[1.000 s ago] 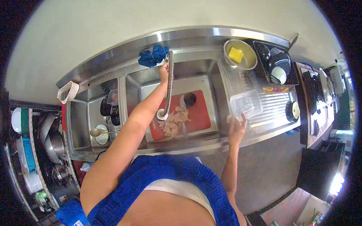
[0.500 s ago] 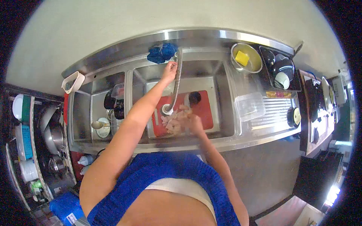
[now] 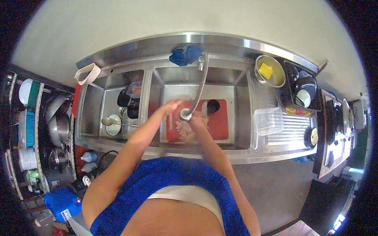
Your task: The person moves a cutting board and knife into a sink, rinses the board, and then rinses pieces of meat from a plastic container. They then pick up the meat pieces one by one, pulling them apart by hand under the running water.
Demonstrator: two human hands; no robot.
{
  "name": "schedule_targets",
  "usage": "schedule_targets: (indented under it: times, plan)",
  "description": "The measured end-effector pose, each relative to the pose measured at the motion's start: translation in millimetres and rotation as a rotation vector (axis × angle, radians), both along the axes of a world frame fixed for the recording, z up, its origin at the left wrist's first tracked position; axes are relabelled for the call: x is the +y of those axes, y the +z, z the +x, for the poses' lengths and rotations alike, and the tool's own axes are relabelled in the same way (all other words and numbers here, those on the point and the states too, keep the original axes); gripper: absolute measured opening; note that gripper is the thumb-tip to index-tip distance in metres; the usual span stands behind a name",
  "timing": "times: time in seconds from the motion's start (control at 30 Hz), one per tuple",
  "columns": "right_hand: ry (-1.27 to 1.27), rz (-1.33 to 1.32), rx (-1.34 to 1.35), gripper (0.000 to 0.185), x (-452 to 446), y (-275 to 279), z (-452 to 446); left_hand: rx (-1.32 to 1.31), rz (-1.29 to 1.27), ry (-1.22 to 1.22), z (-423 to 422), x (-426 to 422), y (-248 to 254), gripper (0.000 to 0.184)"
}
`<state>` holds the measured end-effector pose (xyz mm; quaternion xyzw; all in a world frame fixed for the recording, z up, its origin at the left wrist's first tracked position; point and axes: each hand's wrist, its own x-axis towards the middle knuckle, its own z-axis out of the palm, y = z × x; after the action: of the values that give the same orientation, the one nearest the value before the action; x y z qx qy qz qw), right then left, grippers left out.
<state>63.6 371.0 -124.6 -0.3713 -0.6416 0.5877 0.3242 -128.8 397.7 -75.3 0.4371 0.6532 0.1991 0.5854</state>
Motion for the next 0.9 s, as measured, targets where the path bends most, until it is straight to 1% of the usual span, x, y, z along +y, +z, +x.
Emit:
schedule_targets:
  times: [0.03, 0.07, 0.1, 0.17, 0.2, 0.27, 0.3, 0.33, 0.4, 0.43, 0.47, 0.53, 0.57, 0.6, 0.67, 0.7, 0.73, 0.77, 0.8, 0.87, 0.9]
  plan:
    - [-0.038, 0.114, -0.126, 0.031, 1, -26, -1, -0.160, -0.173, 0.160, 4, -17, -12, 0.049]
    - [-0.076, 0.228, -0.253, 0.033, 1, -39, -1, -0.322, -0.346, 0.320, 8, -30, -30, 0.046]
    - [-0.075, 0.227, -0.253, 0.033, 1, -40, 1, -0.322, -0.347, 0.321, 11, -44, -39, 0.046]
    - [-0.069, 0.015, -0.098, 0.036, -2, -40, 6, -0.736, -0.268, 0.496, 17, -70, -56, 0.039]
    - [-0.068, -0.093, -0.024, 0.037, -6, -38, 10, -0.739, -0.279, 0.494, 23, -77, -65, 0.039]
    - [-0.072, -0.303, 0.125, 0.040, -14, -31, 22, -0.727, -0.131, 0.419, 43, -85, -81, 0.034]
    - [-0.103, -0.122, -0.101, 0.042, -20, 16, 30, -0.638, -0.077, 0.326, 53, -83, -70, 0.037]
    - [-0.112, -0.121, -0.105, 0.042, -26, 46, 38, -0.642, -0.079, 0.317, 61, -84, -60, 0.037]
    - [-0.217, -0.144, 0.005, 0.047, -40, 89, 54, -0.567, -0.109, 0.333, 76, -87, -48, 0.039]
    - [-0.192, -0.119, -0.025, 0.056, -42, 105, 65, -0.549, -0.147, 0.220, 79, -86, -44, 0.037]
    - [-0.209, -0.116, -0.030, 0.056, -45, 112, 75, -0.554, -0.150, 0.203, 86, -87, -41, 0.037]
    - [-0.213, -0.193, 0.198, 0.062, -48, 121, 93, -0.752, -0.113, 0.207, 103, -92, 6, 0.033]
    - [-0.218, -0.164, 0.143, 0.052, -48, 122, 103, -0.726, -0.088, 0.198, 111, -93, 38, 0.032]
    - [-0.233, -0.159, 0.145, 0.052, -50, 135, 112, -0.725, -0.090, 0.182, 115, -95, 44, 0.032]
    - [-0.199, -0.467, 0.015, 0.038, -50, 173, 124, -0.807, 0.071, 0.087, 120, -95, 53, 0.033]
    - [-0.207, -0.389, 0.049, 0.029, -51, 177, 124, -0.807, 0.078, 0.075, 121, -94, 56, 0.033]
    - [-0.214, -0.381, 0.053, 0.029, -51, 181, 125, -0.837, 0.054, 0.126, 121, -94, 58, 0.033]
    - [-0.209, -0.287, 0.081, 0.029, -51, 185, 124, -0.867, 0.029, 0.179, 121, -95, 61, 0.033]
    - [-0.200, -0.193, 0.107, 0.030, -52, 190, 123, -0.868, 0.032, 0.172, 122, -94, 72, 0.033]
    - [-0.209, -0.153, 0.145, 0.029, -53, 193, 119, -0.973, 0.117, 0.058, 122, -93, 102, 0.032]
    - [-0.216, -0.120, 0.184, 0.029, -53, 193, 118, -0.973, 0.120, 0.058, 123, -92, 101, 0.032]
